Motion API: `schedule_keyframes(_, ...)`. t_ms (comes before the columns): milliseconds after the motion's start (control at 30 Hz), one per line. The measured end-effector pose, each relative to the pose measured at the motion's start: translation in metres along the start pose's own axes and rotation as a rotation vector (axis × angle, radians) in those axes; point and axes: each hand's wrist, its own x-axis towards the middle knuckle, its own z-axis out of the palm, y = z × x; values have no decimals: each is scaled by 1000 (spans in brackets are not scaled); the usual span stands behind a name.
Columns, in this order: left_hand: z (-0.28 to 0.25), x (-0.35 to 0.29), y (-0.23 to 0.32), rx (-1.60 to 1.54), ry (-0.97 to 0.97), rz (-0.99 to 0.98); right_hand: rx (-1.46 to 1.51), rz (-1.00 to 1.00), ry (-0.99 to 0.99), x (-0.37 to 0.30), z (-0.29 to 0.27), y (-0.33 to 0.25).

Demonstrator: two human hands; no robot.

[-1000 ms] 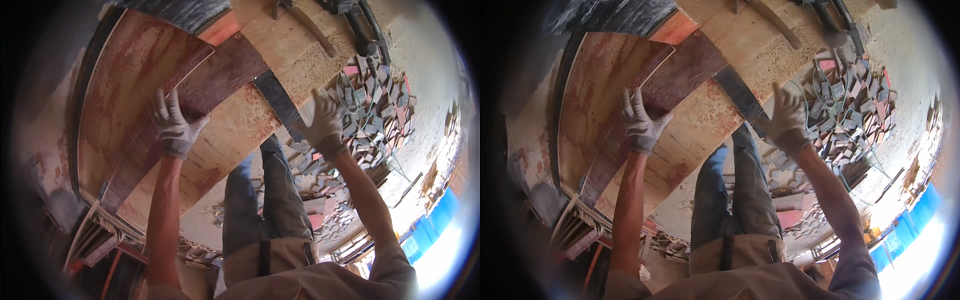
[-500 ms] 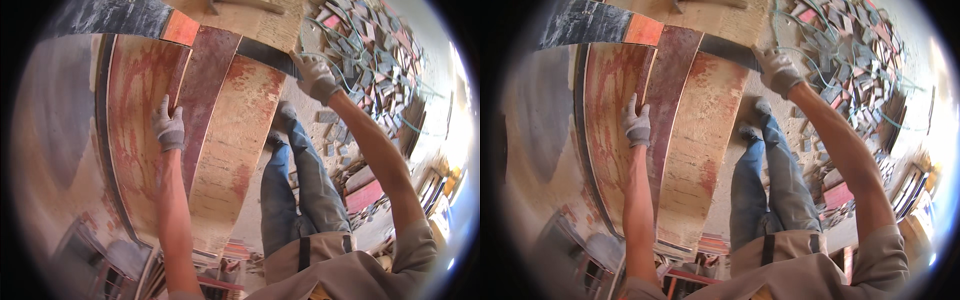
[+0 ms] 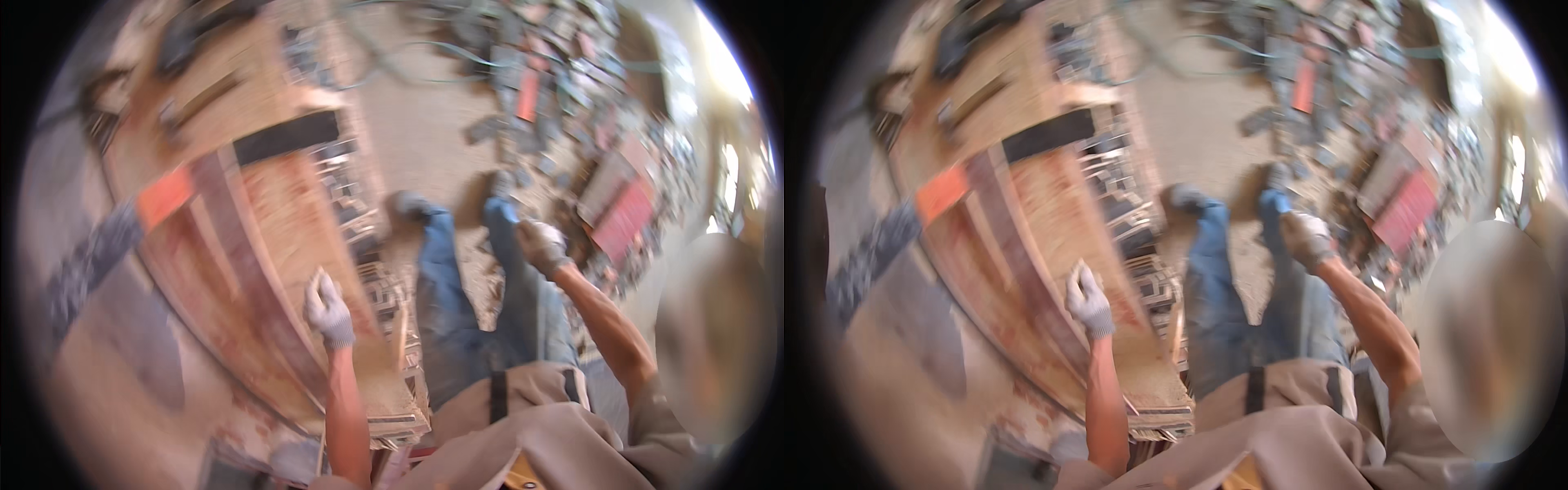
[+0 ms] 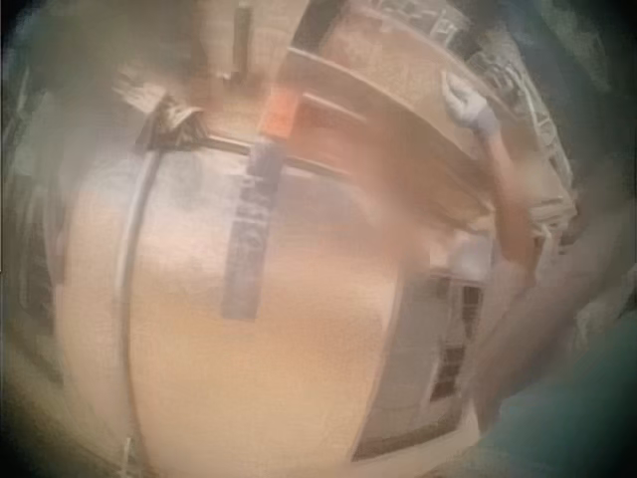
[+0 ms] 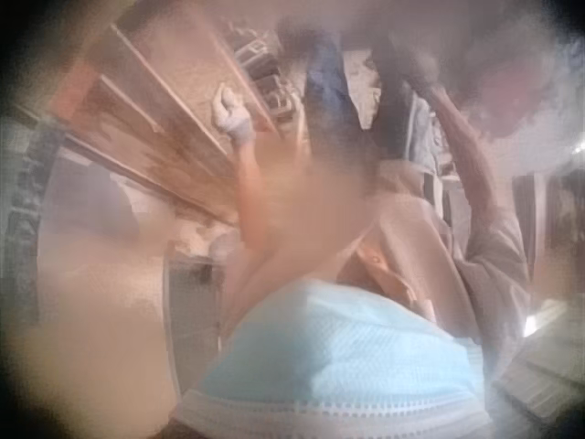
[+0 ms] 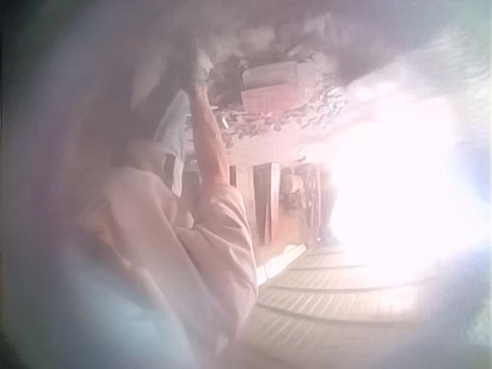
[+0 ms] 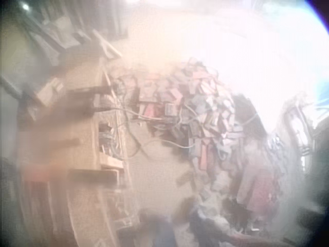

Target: The person assembles a wooden frame by placing and securing wooden strips and tiles onto a workbench. They use a nail gun to fasten the pieces, a hammer to tap them into place, and a chisel to adjust fit. The person repeatedly picks up and positions materials, then fastens them to build the frame structure.

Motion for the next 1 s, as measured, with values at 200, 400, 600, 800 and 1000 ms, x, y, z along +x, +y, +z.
schedule_keyframes(200, 121, -136, 61, 270, -563, 245, 156, 334, -42, -74, 18, 151)
schedule_keyframes(400, 218, -137, 68, 409, -767, 503, 386, 510, -4, -29, 20, 240)
schedule_keyframes(600, 329, -129, 54, 408, -978, 689, 395, 689, 129, 62, 101, 344)
schedule_keyframes(800, 374, -102, 58, 544, -1126, 770, 285, 669, 226, 178, 186, 411)
schedule_keyframes(1000, 363, -60, 62, 477, -1206, 554, 96, 350, 89, 300, 201, 375)
